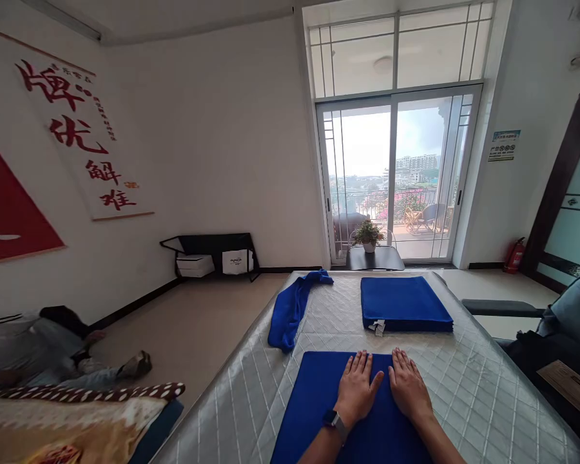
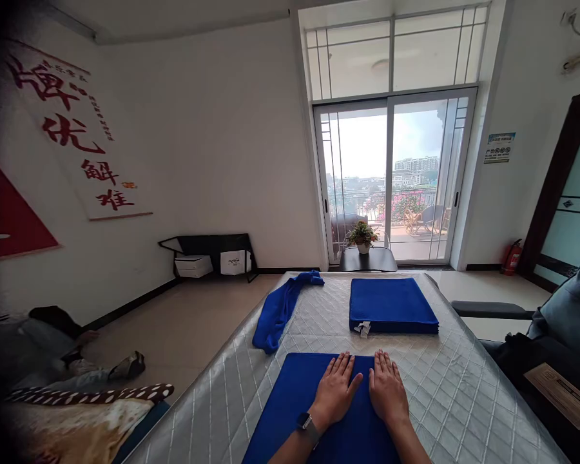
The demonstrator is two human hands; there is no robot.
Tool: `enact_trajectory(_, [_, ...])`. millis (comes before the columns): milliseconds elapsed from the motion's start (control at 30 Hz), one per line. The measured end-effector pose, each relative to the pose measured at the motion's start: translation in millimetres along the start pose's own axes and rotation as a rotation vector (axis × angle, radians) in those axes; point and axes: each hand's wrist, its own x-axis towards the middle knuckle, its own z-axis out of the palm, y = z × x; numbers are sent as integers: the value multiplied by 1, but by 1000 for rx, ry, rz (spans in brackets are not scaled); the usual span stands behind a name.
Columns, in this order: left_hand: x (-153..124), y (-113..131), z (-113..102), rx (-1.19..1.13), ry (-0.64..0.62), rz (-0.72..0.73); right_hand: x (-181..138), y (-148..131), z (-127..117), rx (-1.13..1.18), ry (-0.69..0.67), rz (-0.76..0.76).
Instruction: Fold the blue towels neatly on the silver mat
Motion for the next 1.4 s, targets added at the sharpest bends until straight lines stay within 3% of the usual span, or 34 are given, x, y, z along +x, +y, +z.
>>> enact_trajectory(200, [-33,-88,-34,128,45,-230,-1,-2,0,-15,-12,9])
enact_trajectory(367, [-44,-117,-38,168,100,-278,-4,-5,-7,-45,6,11])
enact_trajectory(533, [-43,-115,-30,170,131,-265,-12,-13,-19,-67,32,-18])
enact_trajectory(700, [-42,-120,-33,172,130,-279,-22,-17,-20,9,-88,35])
enact_trajectory(800, [-34,-108,-39,182,132,-341,-25,-17,-19,26,-100,41])
enact_trajectory(900, [-19,-66,-36,122,140,-263,-26,-16,-17,11,-80,43])
enact_trajectory(1067, [2,36,-4,-108,41,121,-30,-11,-11,-53,-68,-21])
enact_trajectory(1167, [5,61,13,-158,7,153,-31,-8,-7,-74,-65,-58])
enact_trajectory(1267, [-2,45,12,-94,20,107,-28,-8,-7,-43,-67,-21])
enact_trajectory(1400, [-19,-13,-9,26,21,-14,-25,-12,-10,35,-56,24])
